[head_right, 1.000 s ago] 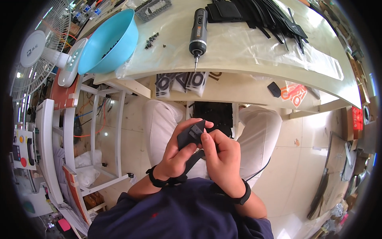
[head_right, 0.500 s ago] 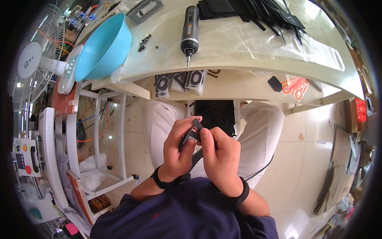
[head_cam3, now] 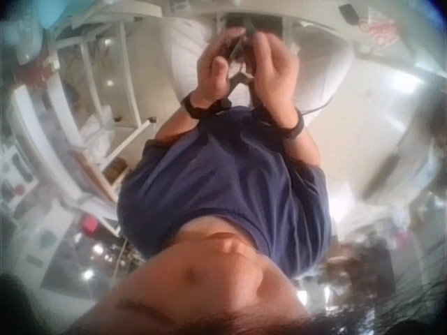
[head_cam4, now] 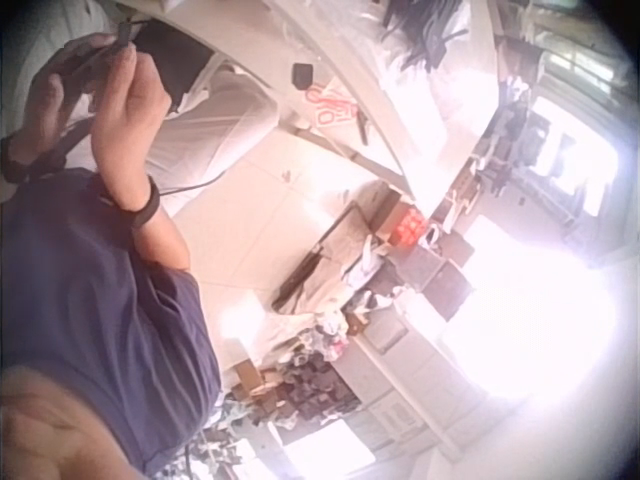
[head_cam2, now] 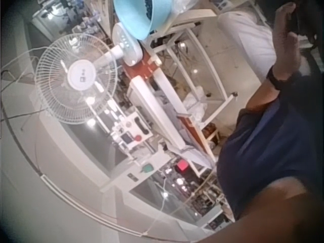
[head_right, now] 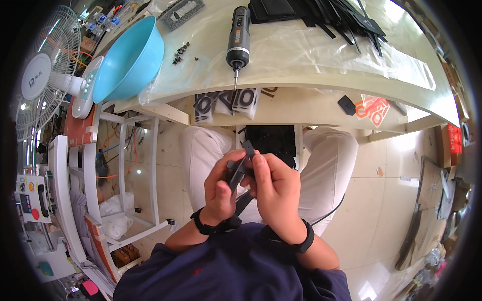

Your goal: Assembling small plastic components using screws and a powered screwdriver.

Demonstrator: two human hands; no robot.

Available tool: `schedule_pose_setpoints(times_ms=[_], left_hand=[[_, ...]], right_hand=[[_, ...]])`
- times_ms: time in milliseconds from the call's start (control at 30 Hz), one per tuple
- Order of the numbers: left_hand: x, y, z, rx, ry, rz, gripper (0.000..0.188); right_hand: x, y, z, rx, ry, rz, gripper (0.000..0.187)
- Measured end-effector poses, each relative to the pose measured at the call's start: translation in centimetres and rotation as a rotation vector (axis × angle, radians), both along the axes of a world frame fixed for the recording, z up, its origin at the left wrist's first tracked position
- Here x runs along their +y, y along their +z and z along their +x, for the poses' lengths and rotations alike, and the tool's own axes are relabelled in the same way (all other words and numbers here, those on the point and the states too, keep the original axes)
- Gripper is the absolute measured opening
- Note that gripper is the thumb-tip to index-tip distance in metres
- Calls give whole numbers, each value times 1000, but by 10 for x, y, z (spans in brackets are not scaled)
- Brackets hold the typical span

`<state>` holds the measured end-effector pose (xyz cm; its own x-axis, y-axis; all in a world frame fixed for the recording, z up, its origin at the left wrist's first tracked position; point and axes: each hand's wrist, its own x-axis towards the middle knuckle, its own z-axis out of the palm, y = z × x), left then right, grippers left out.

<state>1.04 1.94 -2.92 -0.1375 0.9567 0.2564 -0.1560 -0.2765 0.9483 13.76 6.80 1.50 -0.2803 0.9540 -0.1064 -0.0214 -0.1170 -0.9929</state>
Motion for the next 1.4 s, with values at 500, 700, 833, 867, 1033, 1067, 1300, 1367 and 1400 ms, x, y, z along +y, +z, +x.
schedule_pose_setpoints(times_ms=[500, 700, 833, 867, 1033, 1067, 1300, 1367, 1400], left_hand=[[3, -3, -36, -384, 8, 130, 65], [-2, 3, -43, -434, 65, 141, 68], [6, 12, -39, -437, 6, 149, 59], [4, 13, -39, -433, 7, 139, 59], [-1, 9, -52, -451, 70, 107, 59], [2, 9, -49, -466, 80, 107, 60], [2, 11, -38, -209, 169, 115, 66], [-1, 8, -41, -188, 121, 150, 62], [-3, 9, -40, -191, 115, 131, 59]], right_hand=[[119, 112, 33, -181, -219, 501, 35], [264, 145, 25, -437, -128, 719, 37], [337, 150, 60, -1429, -168, 1520, 42], [328, 141, 59, -919, -330, 1129, 42], [101, 103, -18, -394, 424, 588, 14], [72, 96, -22, -395, 510, 624, 20], [28, 29, -33, -292, 390, 629, 22], [26, 29, -31, -241, 360, 618, 21], [28, 31, -27, -242, 397, 591, 20]])
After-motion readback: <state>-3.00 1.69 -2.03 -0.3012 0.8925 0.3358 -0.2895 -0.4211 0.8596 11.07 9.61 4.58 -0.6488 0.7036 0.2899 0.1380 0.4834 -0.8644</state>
